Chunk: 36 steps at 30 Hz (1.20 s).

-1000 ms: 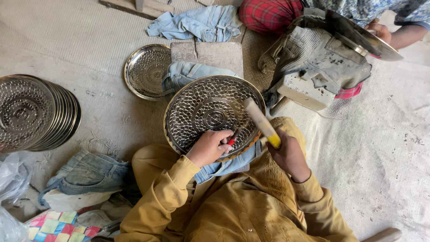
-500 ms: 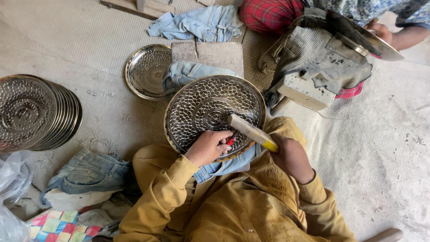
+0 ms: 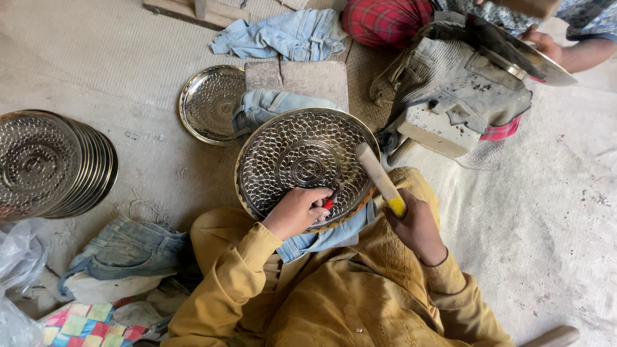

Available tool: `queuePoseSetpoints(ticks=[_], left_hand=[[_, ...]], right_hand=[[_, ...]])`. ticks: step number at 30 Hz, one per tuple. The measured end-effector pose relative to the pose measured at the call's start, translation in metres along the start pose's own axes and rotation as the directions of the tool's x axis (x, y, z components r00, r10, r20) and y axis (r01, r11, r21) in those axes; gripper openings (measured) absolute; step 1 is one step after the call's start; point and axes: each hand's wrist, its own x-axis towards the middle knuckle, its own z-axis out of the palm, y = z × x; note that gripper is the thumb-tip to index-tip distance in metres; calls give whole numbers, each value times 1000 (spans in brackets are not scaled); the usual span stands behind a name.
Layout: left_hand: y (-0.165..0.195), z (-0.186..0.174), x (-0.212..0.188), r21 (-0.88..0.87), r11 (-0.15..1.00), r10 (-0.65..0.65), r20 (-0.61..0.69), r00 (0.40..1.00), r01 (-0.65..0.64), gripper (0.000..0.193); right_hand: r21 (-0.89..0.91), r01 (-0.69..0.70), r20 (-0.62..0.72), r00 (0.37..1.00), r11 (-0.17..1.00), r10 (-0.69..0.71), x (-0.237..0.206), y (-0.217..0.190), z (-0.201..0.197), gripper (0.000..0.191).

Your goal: The person sits on the floor with a decorative brass tray on their lap and hammers a punch along the tray's embossed pattern, working the design section by section. They reposition the punch with one hand while striking it with a mallet held in the other hand.

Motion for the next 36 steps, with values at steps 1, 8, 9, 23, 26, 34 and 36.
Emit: queuePoseSetpoints(ticks=[1,8,9,23,26,34,36], left_hand=[[0,0,0,8,1000,7,0,1000,-7,37],[-2,0,1,16,1000,3,1,1000,-3,35],[-2,0,0,23,1000,17,-2,1000,-17,35],[0,-6,0,26,998,-58,58,997,56,38],[1,-5,-1,25,999,-48,52,997,47,39],[3,-9,-1,64,995,-87,70,994,83,41],[2,-8,-1,53,997,-57,67,996,53,40]], right_hand=[[-44,22,73,997,999,-18,0,0,0,21],[-52,17,124,992,999,-10,-3,-1,1,24],[-111,74,178,983,991,-53,-4,-1,0,26],[-16,-16,83,996,1000,18,-7,5,2,26],[-81,2,150,989,997,10,-8,4,1,27],[-46,18,134,991,999,-12,-9,1,-1,26],[49,-55,33,998,997,53,-9,1,0,22]])
